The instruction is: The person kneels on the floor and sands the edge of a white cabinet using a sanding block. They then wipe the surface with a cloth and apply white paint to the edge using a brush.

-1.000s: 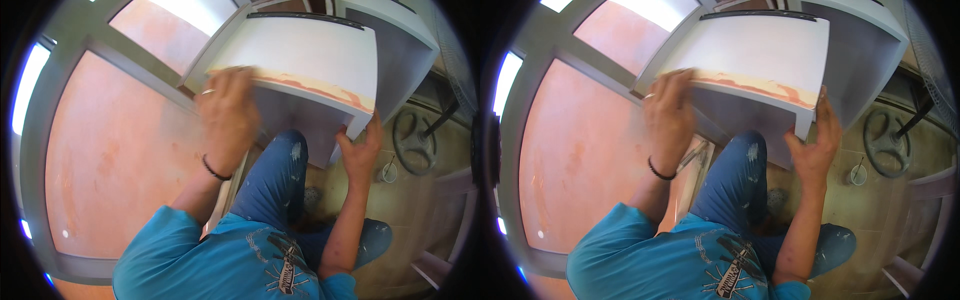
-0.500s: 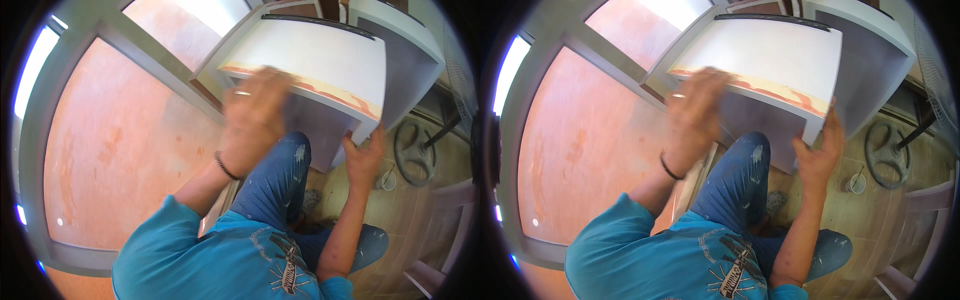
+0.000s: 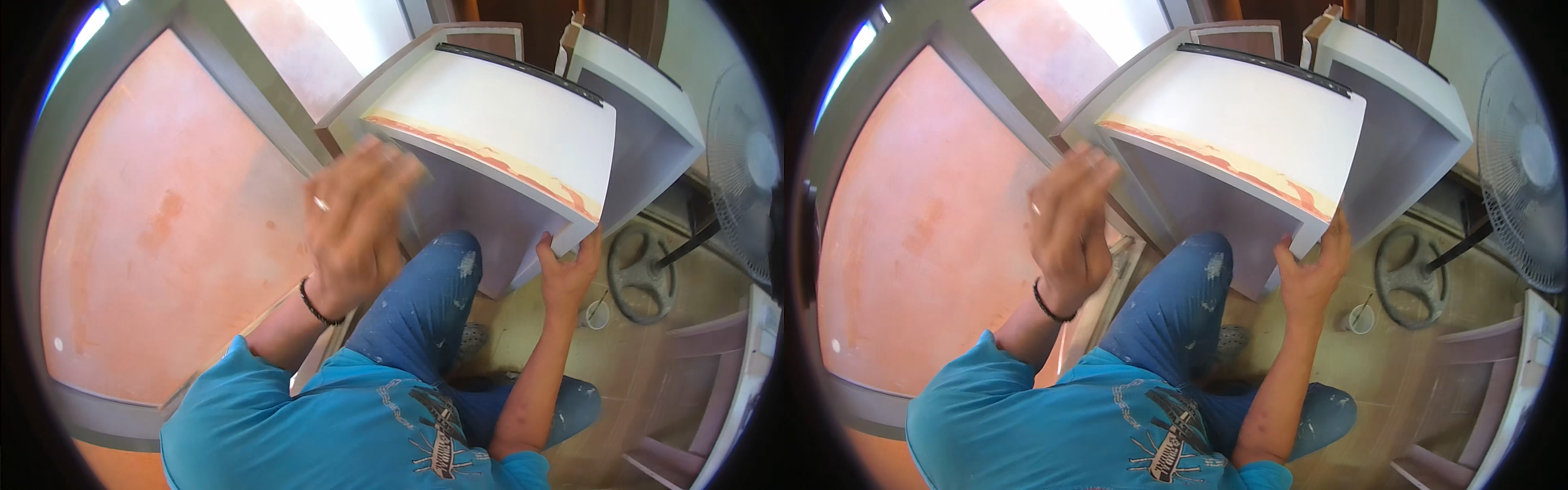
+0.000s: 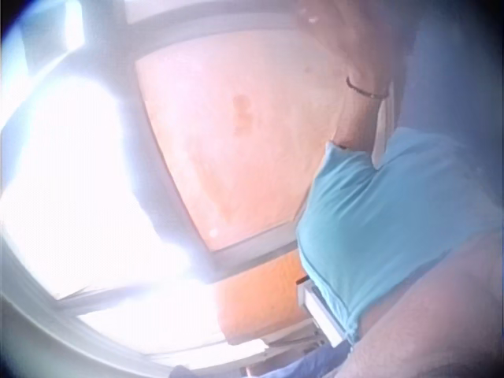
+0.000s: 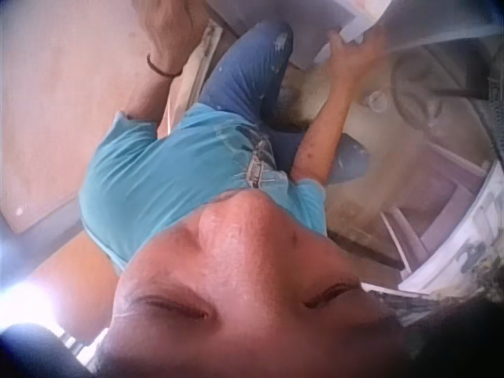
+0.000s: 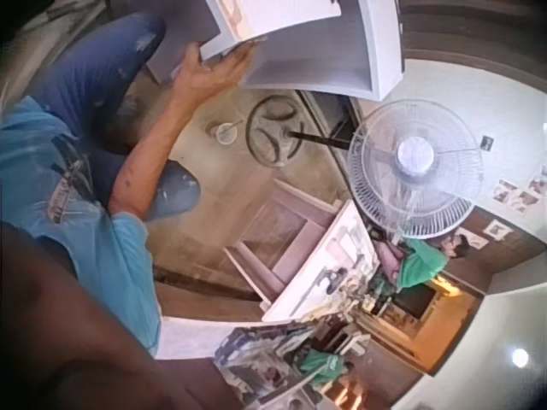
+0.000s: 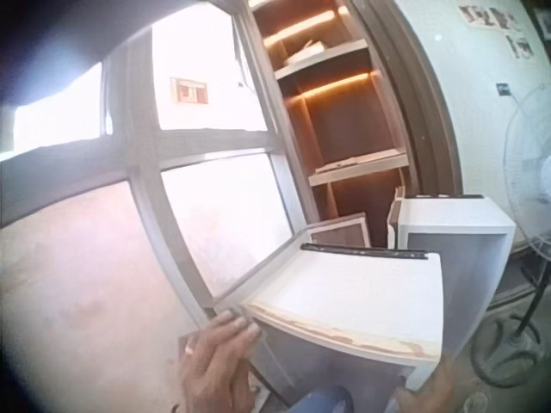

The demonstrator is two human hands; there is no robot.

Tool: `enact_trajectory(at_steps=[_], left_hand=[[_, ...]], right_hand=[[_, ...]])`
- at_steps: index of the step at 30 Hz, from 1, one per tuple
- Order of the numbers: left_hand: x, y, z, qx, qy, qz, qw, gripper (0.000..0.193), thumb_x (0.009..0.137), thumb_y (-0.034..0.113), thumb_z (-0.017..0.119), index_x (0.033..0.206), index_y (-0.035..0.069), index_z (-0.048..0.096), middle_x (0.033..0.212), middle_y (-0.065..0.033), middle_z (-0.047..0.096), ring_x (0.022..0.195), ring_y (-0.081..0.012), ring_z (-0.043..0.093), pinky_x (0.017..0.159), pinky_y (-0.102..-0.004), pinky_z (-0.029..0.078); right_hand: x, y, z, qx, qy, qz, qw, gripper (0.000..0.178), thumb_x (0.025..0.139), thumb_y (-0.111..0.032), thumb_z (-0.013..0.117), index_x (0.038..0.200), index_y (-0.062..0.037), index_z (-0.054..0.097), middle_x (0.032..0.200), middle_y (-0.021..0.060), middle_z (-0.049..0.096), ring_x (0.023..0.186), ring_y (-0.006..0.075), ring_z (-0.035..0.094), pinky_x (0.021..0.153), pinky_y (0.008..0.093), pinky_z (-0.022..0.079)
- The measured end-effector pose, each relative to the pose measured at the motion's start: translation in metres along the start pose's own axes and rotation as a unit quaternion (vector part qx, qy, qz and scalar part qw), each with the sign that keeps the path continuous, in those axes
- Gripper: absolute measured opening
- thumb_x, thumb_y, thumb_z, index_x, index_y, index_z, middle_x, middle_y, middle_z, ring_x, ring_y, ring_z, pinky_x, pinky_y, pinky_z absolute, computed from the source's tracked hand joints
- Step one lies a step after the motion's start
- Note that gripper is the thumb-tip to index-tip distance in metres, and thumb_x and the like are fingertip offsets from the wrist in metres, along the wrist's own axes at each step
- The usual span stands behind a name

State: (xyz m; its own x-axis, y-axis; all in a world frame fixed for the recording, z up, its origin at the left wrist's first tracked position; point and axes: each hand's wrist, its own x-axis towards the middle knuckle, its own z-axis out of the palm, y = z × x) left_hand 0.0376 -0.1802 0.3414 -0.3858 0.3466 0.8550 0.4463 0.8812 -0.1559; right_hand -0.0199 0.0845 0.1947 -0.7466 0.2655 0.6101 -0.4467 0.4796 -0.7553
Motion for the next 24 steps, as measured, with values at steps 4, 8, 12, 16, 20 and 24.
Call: enact_trajectory(at_steps=[4,8,12,16,20,24], left_hand=[[-0.056,0.021,0.001,-0.192,-0.099,0.068,0.974,0.036,0.089,0.002,0.069,0.124,0.008,0.074,0.127,-0.0099,0.073,0.125,-0.0291,0.069,0.095,-0.0453,0.050],[-0.115,0.048,0.045,-0.375,-0.220,0.042,0.900,0.031,0.098,0.014,0.066,0.129,0.012,0.071,0.129,-0.0069,0.071,0.129,-0.0238,0.065,0.099,-0.0420,0.047],[-0.132,0.079,0.097,-0.445,-0.342,0.037,0.826,0.028,0.103,0.020,0.063,0.129,0.014,0.069,0.127,-0.0079,0.070,0.123,-0.0247,0.064,0.099,-0.0426,0.045],[-0.156,0.121,0.147,-0.542,-0.271,0.033,0.795,0.023,0.104,0.020,0.060,0.122,0.012,0.071,0.122,-0.0095,0.071,0.114,-0.0306,0.065,0.097,-0.0463,0.045],[-0.157,0.107,0.143,-0.547,-0.333,0.078,0.764,0.028,0.104,0.021,0.059,0.128,0.011,0.069,0.131,-0.0132,0.070,0.122,-0.0349,0.063,0.108,-0.0499,0.044],[-0.209,0.114,0.175,-0.642,-0.313,-0.028,0.699,0.032,0.103,0.022,0.059,0.130,0.010,0.069,0.136,-0.0169,0.068,0.128,-0.0382,0.060,0.112,-0.0525,0.044]], right_hand=[[0.010,-0.034,-0.003,-0.041,0.085,-0.132,0.987,0.078,0.083,-0.011,0.078,0.155,-0.0034,0.050,0.156,0.0199,0.055,0.147,0.0370,0.048,0.122,0.0519,0.032],[0.032,-0.098,-0.024,-0.197,0.043,-0.235,0.951,0.079,0.088,-0.023,0.079,0.158,-0.0041,0.047,0.164,0.0207,0.047,0.153,0.0374,0.041,0.125,0.0553,0.028],[0.043,-0.134,-0.010,-0.395,-0.128,-0.231,0.880,0.082,0.090,-0.032,0.080,0.158,-0.0027,0.045,0.165,0.0219,0.043,0.154,0.0406,0.039,0.127,0.0569,0.026],[0.036,-0.154,0.029,-0.396,-0.161,-0.212,0.879,0.084,0.090,-0.035,0.079,0.157,0.0025,0.045,0.164,0.0224,0.044,0.154,0.0408,0.038,0.129,0.0558,0.026],[0.039,-0.179,0.088,-0.339,-0.184,-0.255,0.887,0.085,0.088,-0.030,0.082,0.157,0.0011,0.043,0.162,0.0215,0.047,0.153,0.0404,0.040,0.128,0.0523,0.030],[0.028,-0.214,0.144,-0.198,-0.219,-0.299,0.908,0.068,0.087,-0.023,0.082,0.146,-0.0009,0.057,0.151,0.0206,0.056,0.137,0.0374,0.055,0.115,0.0530,0.042]])
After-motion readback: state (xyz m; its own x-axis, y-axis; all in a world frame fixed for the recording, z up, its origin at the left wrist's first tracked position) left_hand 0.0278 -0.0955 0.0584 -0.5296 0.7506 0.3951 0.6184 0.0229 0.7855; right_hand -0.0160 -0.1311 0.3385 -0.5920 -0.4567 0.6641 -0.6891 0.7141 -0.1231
